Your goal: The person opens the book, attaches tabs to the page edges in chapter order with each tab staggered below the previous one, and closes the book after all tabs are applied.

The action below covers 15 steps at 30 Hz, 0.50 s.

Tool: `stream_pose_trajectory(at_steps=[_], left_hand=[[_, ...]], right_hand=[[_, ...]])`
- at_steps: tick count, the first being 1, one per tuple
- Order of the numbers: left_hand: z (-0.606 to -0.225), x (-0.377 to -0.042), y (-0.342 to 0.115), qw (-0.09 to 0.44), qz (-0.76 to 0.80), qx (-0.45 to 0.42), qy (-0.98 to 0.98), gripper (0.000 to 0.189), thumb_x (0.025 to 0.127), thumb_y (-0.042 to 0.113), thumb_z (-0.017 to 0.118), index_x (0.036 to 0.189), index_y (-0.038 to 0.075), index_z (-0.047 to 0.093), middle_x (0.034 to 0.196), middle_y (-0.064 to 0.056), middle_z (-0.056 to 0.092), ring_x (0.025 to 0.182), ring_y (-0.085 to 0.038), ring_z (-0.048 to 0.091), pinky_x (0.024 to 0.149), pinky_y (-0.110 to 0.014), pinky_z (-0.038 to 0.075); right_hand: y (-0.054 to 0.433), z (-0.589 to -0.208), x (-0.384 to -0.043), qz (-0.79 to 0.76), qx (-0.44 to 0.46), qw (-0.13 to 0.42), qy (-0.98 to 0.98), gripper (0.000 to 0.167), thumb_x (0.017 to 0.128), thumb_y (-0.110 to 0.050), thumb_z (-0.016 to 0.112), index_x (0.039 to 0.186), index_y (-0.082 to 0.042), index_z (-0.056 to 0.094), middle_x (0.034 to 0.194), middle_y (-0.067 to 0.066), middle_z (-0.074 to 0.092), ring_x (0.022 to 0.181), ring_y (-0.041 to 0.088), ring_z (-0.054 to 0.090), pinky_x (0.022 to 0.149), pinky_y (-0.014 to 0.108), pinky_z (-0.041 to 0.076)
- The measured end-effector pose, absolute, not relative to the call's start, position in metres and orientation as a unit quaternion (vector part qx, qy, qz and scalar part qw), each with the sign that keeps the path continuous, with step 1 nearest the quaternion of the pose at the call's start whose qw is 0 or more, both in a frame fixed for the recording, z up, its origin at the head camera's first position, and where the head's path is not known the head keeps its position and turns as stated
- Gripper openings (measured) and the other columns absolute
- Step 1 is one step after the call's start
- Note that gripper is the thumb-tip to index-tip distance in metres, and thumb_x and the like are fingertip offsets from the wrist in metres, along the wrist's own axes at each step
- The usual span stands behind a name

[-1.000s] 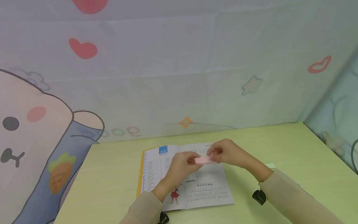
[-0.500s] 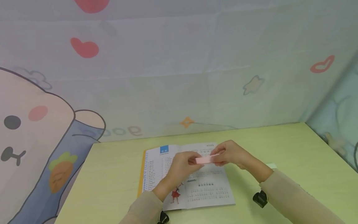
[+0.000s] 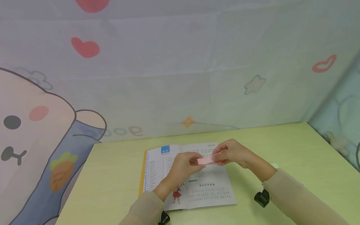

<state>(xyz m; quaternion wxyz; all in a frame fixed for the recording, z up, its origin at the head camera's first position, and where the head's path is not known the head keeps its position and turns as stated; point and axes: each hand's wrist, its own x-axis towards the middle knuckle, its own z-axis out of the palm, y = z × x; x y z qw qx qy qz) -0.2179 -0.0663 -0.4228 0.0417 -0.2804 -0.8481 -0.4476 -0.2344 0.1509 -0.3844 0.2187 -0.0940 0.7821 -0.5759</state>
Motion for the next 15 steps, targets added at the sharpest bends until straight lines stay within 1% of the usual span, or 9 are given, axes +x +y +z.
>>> stream_pose_trajectory(at_steps=[6,12,15], left_hand=[[-0.4227,-0.2187,-0.0655,0.045,-0.442,-0.284,-0.849,0.018,0.078,0.007,0.074,0.096,0.004,0.071,0.080,-0.002,0.068,0.067,-0.004,0.059,0.064,-0.017,0.051],[-0.4218,-0.2183,-0.0649,0.046,-0.439,-0.282,-0.852,0.016,0.079,0.007,0.074,0.094,0.006,0.071,0.081,-0.001,0.068,0.069,-0.004,0.060,0.065,-0.017,0.051],[-0.4212,-0.2175,-0.0650,0.046,-0.440,-0.280,-0.852,0.015,0.079,0.007,0.074,0.093,0.006,0.071,0.082,-0.001,0.069,0.069,-0.004,0.060,0.065,-0.017,0.051]], right_hand=[[0.1499,-0.3812,-0.2334,-0.576,-0.095,0.215,0.783,0.017,0.082,-0.006,0.068,0.091,0.008,0.066,0.072,0.008,0.067,0.063,0.014,0.063,0.065,0.033,0.056],[0.1483,-0.3774,-0.2318,-0.578,-0.098,0.210,0.782,0.016,0.082,-0.006,0.068,0.091,0.008,0.066,0.071,0.007,0.066,0.062,0.014,0.062,0.062,0.029,0.055],[0.1479,-0.3757,-0.2306,-0.580,-0.098,0.211,0.780,0.016,0.083,-0.006,0.067,0.091,0.008,0.065,0.071,0.007,0.066,0.063,0.014,0.062,0.062,0.029,0.055]])
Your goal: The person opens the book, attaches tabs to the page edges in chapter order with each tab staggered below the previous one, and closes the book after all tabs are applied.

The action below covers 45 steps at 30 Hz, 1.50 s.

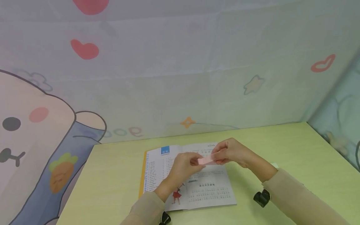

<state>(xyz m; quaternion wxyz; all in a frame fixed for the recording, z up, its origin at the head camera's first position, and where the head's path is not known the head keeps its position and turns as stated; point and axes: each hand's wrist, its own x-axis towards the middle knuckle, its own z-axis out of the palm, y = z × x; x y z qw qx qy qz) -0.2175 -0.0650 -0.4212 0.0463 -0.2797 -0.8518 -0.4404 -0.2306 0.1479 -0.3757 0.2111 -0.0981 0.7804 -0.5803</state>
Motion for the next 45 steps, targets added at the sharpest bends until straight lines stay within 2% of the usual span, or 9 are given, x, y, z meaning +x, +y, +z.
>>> stream_pose_trajectory(at_steps=[17,29,35,41,45], left_hand=[[-0.423,-0.217,-0.064,0.046,-0.467,-0.260,-0.844,0.013,0.077,0.009,0.076,0.090,0.008,0.071,0.079,0.001,0.068,0.068,-0.004,0.060,0.064,-0.019,0.051],[-0.423,-0.217,-0.062,0.033,-0.464,-0.252,-0.848,0.013,0.076,0.010,0.077,0.087,0.007,0.071,0.072,0.003,0.065,0.062,-0.004,0.058,0.060,-0.018,0.051],[-0.422,-0.215,-0.063,0.034,-0.463,-0.243,-0.852,0.016,0.077,0.010,0.076,0.091,0.004,0.071,0.074,0.001,0.066,0.064,-0.005,0.059,0.062,-0.018,0.051],[-0.426,-0.213,-0.057,0.022,-0.475,-0.266,-0.839,0.020,0.075,0.009,0.077,0.092,0.001,0.071,0.078,-0.005,0.069,0.066,-0.004,0.062,0.062,-0.016,0.052],[-0.426,-0.207,-0.046,0.002,-0.478,-0.286,-0.830,0.018,0.074,0.007,0.078,0.090,0.002,0.071,0.078,-0.003,0.069,0.066,-0.002,0.061,0.062,-0.015,0.051]], right_hand=[[0.151,-0.374,-0.230,-0.594,-0.108,0.210,0.769,0.017,0.083,-0.006,0.068,0.092,0.008,0.066,0.073,0.008,0.067,0.063,0.015,0.063,0.066,0.035,0.056],[0.154,-0.372,-0.227,-0.604,-0.111,0.209,0.761,0.018,0.083,-0.006,0.067,0.093,0.009,0.065,0.072,0.005,0.067,0.062,0.013,0.061,0.061,0.028,0.055],[0.161,-0.373,-0.231,-0.607,-0.102,0.206,0.761,0.017,0.082,-0.008,0.069,0.091,0.006,0.066,0.075,0.006,0.068,0.066,0.015,0.063,0.066,0.031,0.056],[0.172,-0.370,-0.236,-0.620,-0.087,0.203,0.753,0.017,0.082,-0.008,0.069,0.093,0.005,0.066,0.077,0.007,0.068,0.069,0.016,0.064,0.070,0.034,0.056],[0.174,-0.371,-0.239,-0.632,-0.085,0.204,0.743,0.016,0.082,-0.008,0.069,0.092,0.004,0.066,0.076,0.006,0.067,0.068,0.015,0.064,0.069,0.032,0.056]])
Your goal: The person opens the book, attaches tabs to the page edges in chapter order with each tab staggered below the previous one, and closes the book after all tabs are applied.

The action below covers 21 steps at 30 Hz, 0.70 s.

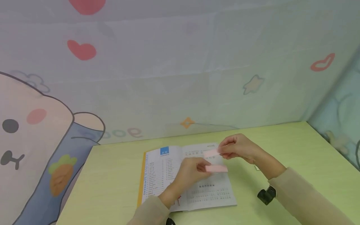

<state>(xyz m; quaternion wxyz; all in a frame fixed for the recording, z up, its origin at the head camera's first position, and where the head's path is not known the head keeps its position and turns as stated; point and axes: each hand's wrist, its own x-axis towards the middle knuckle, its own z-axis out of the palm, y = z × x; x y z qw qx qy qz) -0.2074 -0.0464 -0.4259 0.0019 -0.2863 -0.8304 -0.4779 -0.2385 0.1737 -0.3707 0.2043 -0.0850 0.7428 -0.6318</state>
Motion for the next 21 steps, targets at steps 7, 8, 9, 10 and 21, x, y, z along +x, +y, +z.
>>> stream_pose_trajectory(at_steps=[7,8,9,10,21], left_hand=[[-0.435,-0.181,-0.027,-0.016,-0.459,-0.343,-0.820,0.014,0.074,0.007,0.077,0.087,0.004,0.072,0.074,0.000,0.068,0.062,0.007,0.053,0.059,-0.009,0.048],[-0.437,-0.176,-0.024,-0.013,-0.444,-0.357,-0.822,0.014,0.074,0.008,0.077,0.087,0.004,0.072,0.073,0.002,0.067,0.062,0.009,0.052,0.059,-0.008,0.046],[-0.439,-0.170,-0.021,-0.014,-0.430,-0.372,-0.823,0.014,0.075,0.009,0.077,0.087,0.005,0.072,0.073,0.004,0.066,0.062,0.010,0.050,0.058,-0.007,0.045],[-0.442,-0.165,-0.018,-0.017,-0.415,-0.386,-0.824,0.014,0.075,0.011,0.077,0.087,0.006,0.071,0.072,0.005,0.065,0.062,0.012,0.048,0.058,-0.005,0.044],[-0.461,-0.129,-0.006,-0.102,-0.232,-0.479,-0.840,0.004,0.078,0.012,0.070,0.082,0.014,0.070,0.066,0.014,0.059,0.059,0.012,0.044,0.058,0.000,0.035]], right_hand=[[0.176,-0.370,-0.239,-0.633,-0.081,0.200,0.743,0.015,0.083,-0.008,0.069,0.091,0.003,0.066,0.076,0.006,0.066,0.068,0.014,0.064,0.071,0.033,0.056],[0.176,-0.371,-0.239,-0.634,-0.080,0.200,0.743,0.014,0.083,-0.008,0.069,0.092,0.003,0.066,0.076,0.006,0.066,0.068,0.014,0.064,0.071,0.033,0.056],[0.177,-0.371,-0.240,-0.634,-0.080,0.200,0.743,0.014,0.083,-0.008,0.069,0.091,0.002,0.066,0.077,0.006,0.066,0.068,0.014,0.064,0.071,0.033,0.056],[0.178,-0.372,-0.240,-0.635,-0.080,0.200,0.742,0.013,0.083,-0.008,0.069,0.091,0.002,0.066,0.077,0.006,0.066,0.068,0.014,0.064,0.071,0.033,0.056],[0.179,-0.377,-0.241,-0.641,-0.067,0.201,0.738,0.014,0.082,-0.008,0.069,0.091,0.003,0.066,0.076,0.007,0.066,0.066,0.015,0.064,0.069,0.031,0.056]])
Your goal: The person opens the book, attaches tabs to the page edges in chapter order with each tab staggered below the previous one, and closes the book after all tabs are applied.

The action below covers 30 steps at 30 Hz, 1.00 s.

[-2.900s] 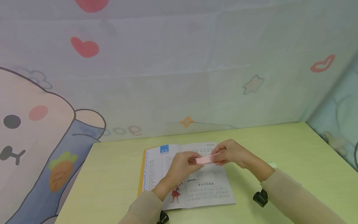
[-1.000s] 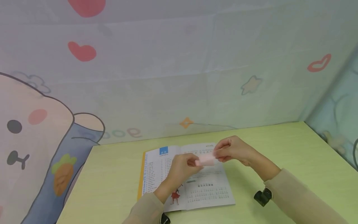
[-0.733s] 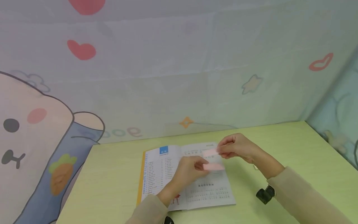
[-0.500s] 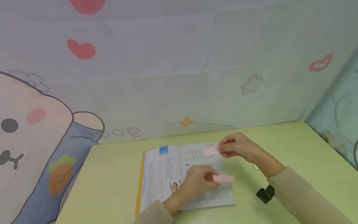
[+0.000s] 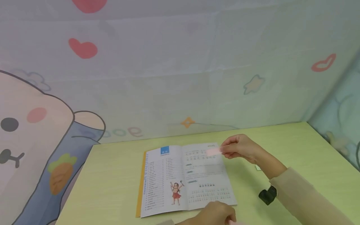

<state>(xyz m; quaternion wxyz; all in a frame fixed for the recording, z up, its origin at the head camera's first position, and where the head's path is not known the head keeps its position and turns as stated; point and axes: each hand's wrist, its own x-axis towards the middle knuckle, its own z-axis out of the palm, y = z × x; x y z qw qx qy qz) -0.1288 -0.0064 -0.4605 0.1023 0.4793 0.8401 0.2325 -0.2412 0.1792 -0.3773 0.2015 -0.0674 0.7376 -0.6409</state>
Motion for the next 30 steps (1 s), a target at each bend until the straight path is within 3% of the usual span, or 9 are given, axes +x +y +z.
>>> stream_pose_trajectory(at_steps=[5,12,22,27,30], left_hand=[[-0.471,-0.122,-0.009,0.128,0.183,0.474,0.852,0.006,0.079,0.021,0.066,0.074,0.017,0.064,0.060,0.016,0.046,0.054,0.009,0.037,0.051,-0.004,0.030],[-0.477,-0.121,-0.009,0.072,0.147,0.492,0.855,0.010,0.081,0.031,0.063,0.079,0.022,0.067,0.064,0.017,0.048,0.057,0.010,0.037,0.050,-0.006,0.026],[-0.445,-0.136,-0.018,0.131,0.228,0.479,0.837,0.008,0.084,0.024,0.067,0.089,0.017,0.068,0.073,0.015,0.055,0.067,0.010,0.045,0.060,-0.003,0.034],[-0.427,-0.153,-0.025,0.056,0.255,0.480,0.838,0.006,0.087,0.021,0.065,0.090,0.017,0.068,0.079,0.015,0.059,0.072,0.008,0.049,0.067,-0.002,0.036],[-0.422,-0.167,-0.030,0.039,0.271,0.449,0.850,0.007,0.089,0.019,0.062,0.092,0.016,0.068,0.084,0.015,0.062,0.077,0.006,0.052,0.071,-0.006,0.040]], right_hand=[[0.179,-0.379,-0.241,-0.645,-0.061,0.205,0.734,0.013,0.083,-0.007,0.069,0.091,0.002,0.066,0.076,0.007,0.066,0.066,0.014,0.063,0.070,0.033,0.056],[0.182,-0.381,-0.243,-0.649,-0.060,0.208,0.729,0.011,0.084,-0.007,0.067,0.092,0.001,0.066,0.076,0.005,0.066,0.067,0.013,0.064,0.069,0.030,0.056],[0.187,-0.386,-0.249,-0.651,-0.036,0.208,0.729,0.014,0.084,-0.008,0.068,0.095,0.001,0.065,0.075,0.004,0.067,0.066,0.014,0.066,0.068,0.029,0.056],[0.192,-0.390,-0.255,-0.650,-0.023,0.203,0.732,0.016,0.085,-0.010,0.068,0.097,0.002,0.066,0.074,0.004,0.067,0.066,0.014,0.066,0.068,0.029,0.056],[0.195,-0.394,-0.259,-0.651,-0.012,0.200,0.732,0.017,0.085,-0.009,0.067,0.097,0.002,0.066,0.073,0.004,0.068,0.065,0.013,0.065,0.067,0.029,0.056]])
